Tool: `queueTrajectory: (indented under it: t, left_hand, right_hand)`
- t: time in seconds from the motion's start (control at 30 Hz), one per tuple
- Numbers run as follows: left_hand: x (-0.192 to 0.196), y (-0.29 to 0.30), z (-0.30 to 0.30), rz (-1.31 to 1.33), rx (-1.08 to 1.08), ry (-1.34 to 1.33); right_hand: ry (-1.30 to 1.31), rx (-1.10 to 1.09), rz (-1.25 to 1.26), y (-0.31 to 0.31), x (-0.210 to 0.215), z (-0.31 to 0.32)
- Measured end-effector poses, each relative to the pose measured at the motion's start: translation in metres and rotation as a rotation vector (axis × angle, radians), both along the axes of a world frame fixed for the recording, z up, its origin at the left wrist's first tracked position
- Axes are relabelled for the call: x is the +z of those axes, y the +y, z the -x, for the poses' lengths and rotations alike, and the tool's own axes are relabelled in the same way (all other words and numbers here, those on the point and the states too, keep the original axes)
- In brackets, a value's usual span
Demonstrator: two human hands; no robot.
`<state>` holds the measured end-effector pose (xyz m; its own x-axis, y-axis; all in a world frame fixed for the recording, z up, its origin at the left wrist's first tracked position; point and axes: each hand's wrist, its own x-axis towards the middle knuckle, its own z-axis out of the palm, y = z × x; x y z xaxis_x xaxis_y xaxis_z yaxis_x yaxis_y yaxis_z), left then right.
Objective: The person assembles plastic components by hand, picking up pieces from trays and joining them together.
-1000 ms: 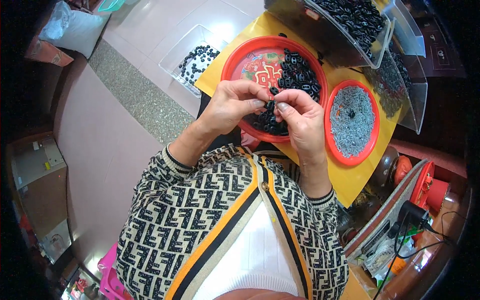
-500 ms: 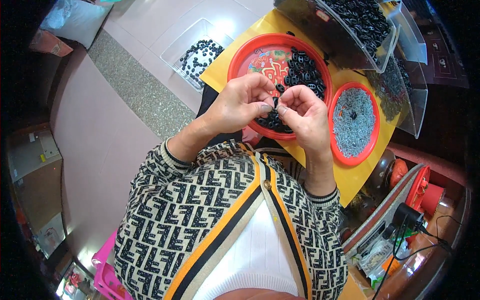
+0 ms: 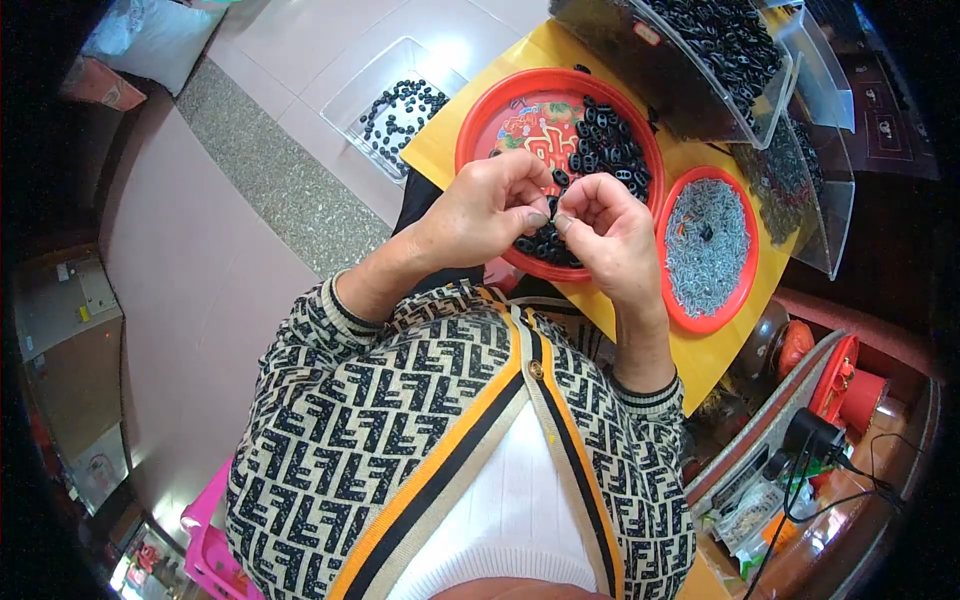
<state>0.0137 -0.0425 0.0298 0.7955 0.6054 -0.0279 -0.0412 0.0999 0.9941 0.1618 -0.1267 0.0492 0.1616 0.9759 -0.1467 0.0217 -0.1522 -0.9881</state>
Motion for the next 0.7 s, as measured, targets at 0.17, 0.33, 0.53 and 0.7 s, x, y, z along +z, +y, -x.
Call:
queueTrajectory:
  t: [0.17, 0.33, 0.53, 0.7]
  left_hand:
    - [-0.006, -0.003, 0.000, -0.088, 0.040, 0.026]
    - [-0.013, -0.008, -0.003, 0.027, 0.139, -0.042]
    - [-0.016, -0.006, -0.005, 0.217, 0.151, -0.119]
    - [-0.013, -0.006, -0.007, 0.290, 0.177, -0.157]
  right_hand:
    - [-0.284, 0.037, -0.019, -0.002, 0.007, 0.005]
    - [-0.378, 0.039, -0.091, -0.003, 0.002, 0.005]
    - [-0.104, -0.024, -0.017, 0.000, -0.005, -0.001]
    - [0.168, -0.165, -0.084, -0.004, -0.009, 0.008]
